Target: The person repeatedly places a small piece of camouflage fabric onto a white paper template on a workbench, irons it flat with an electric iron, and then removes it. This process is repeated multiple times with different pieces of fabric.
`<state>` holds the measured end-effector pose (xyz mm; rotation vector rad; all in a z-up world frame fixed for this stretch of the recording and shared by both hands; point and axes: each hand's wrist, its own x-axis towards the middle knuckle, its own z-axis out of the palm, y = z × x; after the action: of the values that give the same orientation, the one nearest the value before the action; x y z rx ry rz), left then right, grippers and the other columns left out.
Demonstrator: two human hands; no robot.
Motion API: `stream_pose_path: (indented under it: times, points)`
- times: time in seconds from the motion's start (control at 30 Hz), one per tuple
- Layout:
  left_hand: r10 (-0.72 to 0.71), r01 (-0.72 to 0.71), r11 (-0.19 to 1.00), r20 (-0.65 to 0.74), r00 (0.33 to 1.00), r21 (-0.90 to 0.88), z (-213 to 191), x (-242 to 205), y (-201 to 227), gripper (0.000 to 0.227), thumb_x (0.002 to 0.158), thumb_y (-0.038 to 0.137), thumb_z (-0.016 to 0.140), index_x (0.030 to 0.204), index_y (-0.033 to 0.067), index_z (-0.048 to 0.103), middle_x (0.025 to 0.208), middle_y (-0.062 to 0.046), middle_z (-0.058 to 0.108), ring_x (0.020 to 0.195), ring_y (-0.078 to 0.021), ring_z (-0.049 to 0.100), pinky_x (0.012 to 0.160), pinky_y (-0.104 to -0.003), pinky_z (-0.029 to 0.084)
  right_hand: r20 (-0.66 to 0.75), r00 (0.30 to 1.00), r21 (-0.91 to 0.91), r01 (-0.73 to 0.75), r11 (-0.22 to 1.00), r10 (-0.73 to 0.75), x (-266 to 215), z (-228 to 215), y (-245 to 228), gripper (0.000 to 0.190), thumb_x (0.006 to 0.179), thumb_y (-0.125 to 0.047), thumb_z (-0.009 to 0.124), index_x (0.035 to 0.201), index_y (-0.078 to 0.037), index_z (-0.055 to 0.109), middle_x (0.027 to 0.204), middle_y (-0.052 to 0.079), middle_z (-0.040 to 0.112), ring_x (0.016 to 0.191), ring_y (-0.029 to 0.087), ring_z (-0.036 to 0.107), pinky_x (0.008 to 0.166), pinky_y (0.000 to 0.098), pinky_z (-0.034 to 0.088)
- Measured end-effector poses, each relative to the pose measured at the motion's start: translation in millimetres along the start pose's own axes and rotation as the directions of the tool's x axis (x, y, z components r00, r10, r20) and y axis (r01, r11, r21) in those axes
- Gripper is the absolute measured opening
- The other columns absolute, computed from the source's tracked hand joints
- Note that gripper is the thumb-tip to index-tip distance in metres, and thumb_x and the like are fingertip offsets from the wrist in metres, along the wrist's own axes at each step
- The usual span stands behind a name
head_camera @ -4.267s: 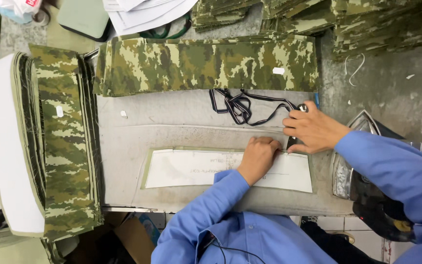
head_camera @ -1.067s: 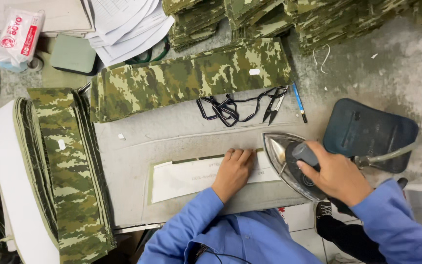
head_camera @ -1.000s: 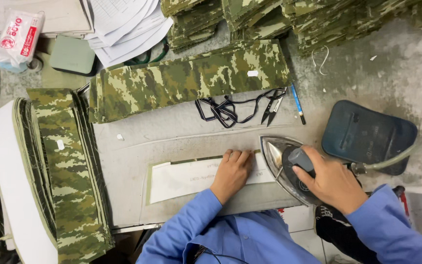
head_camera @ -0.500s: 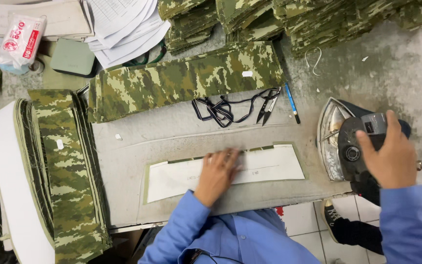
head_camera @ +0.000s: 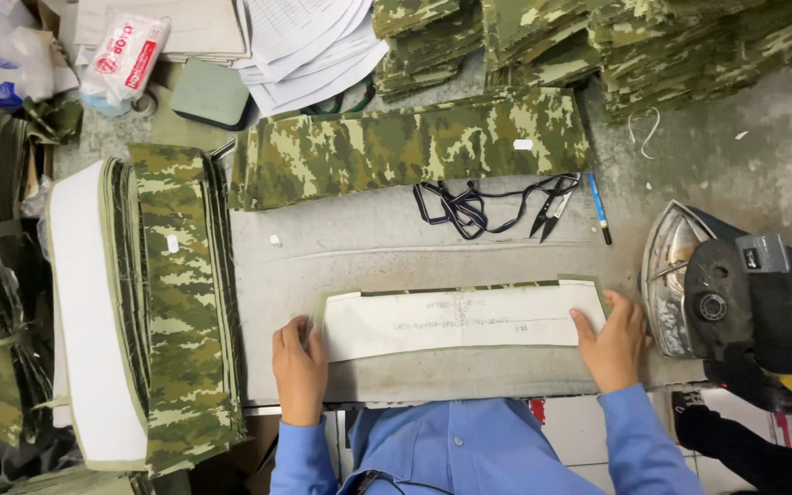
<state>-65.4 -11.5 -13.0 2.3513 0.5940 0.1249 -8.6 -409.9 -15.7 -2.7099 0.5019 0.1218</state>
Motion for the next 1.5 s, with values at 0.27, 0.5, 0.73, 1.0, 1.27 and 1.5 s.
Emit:
stream_pose_path:
  times: [0.27,0.5,0.73,1.0,1.27,1.5]
  points:
    - [0.025,-0.024,0.999,-0.022,0.999,0.035,-8,1,2,0.024,0.086,0.019,0.049,0.103,0.0018,0.051,0.095,-0.015,0.052,0.085,-0.0298,0.053,0.071,-0.039,0.044,-0.149,0.982,0.466,0.170,0.868,-0.113,-12,-96,-34,0.022,0.090,-0.005,0.058,0.111,0.002,0.053,0.096,0.014,0.054,0.080,0.020,0.053,0.069,0.0291,0.044]
    - [-0.012,0.010,0.998,0.027,1.000,0.065,-1,-3,-9,0.034,0.080,0.031,0.059,0.098,0.0049,0.048,0.085,-0.010,0.052,0.067,-0.0244,0.053,0.057,-0.037,0.046,-0.411,0.857,0.193,0.415,0.889,-0.311,74,-47,-74,0.040,0.082,0.007,0.066,0.119,0.009,0.051,0.109,0.023,0.034,0.088,0.032,0.046,0.073,0.0395,0.048]
    - [0.070,-0.061,0.992,-0.083,0.994,0.110,-1,-1,-5,0.019,0.079,0.028,0.060,0.085,0.0103,0.056,0.079,-0.007,0.056,0.068,-0.0269,0.054,0.058,-0.040,0.041,-0.045,0.646,0.381,0.716,0.585,-0.762,-49,65,-147,0.025,0.079,-0.020,0.060,0.103,-0.014,0.061,0.098,0.005,0.052,0.088,0.018,0.055,0.084,0.0290,0.044]
    - [-0.087,0.085,0.995,-0.035,0.996,-0.047,-13,1,-11,0.026,0.078,0.012,0.060,0.102,0.0030,0.052,0.093,-0.014,0.053,0.089,-0.0319,0.058,0.074,-0.037,0.050,0.065,0.130,-0.288,0.952,0.106,-0.989,-106,98,-190,0.026,0.077,-0.013,0.056,0.101,-0.003,0.058,0.087,0.015,0.058,0.077,0.028,0.060,0.050,0.0262,0.049]
    - [-0.228,0.019,0.793,-0.268,0.936,-0.609,-43,-6,3,0.018,0.086,0.010,0.054,0.100,-0.0016,0.054,0.096,-0.015,0.055,0.094,-0.0262,0.057,0.079,-0.035,0.050,-0.076,0.095,-0.209,0.972,0.109,-0.993,-100,88,-198,0.005,0.073,-0.004,0.059,0.069,-0.007,0.058,0.056,0.003,0.048,0.051,0.019,0.057,0.041,0.0205,0.044]
    - [0.536,-0.053,0.413,0.195,0.822,-0.909,88,15,17,0.071,0.053,0.025,0.082,0.114,0.0048,0.053,0.118,-0.012,0.053,0.115,-0.0184,0.043,0.098,-0.040,0.032,-0.423,0.808,0.761,0.563,0.324,-0.411,-83,-36,-221,0.012,0.079,-0.010,0.054,0.071,-0.005,0.046,0.050,0.002,0.037,0.044,0.008,0.037,0.039,0.0210,0.028]
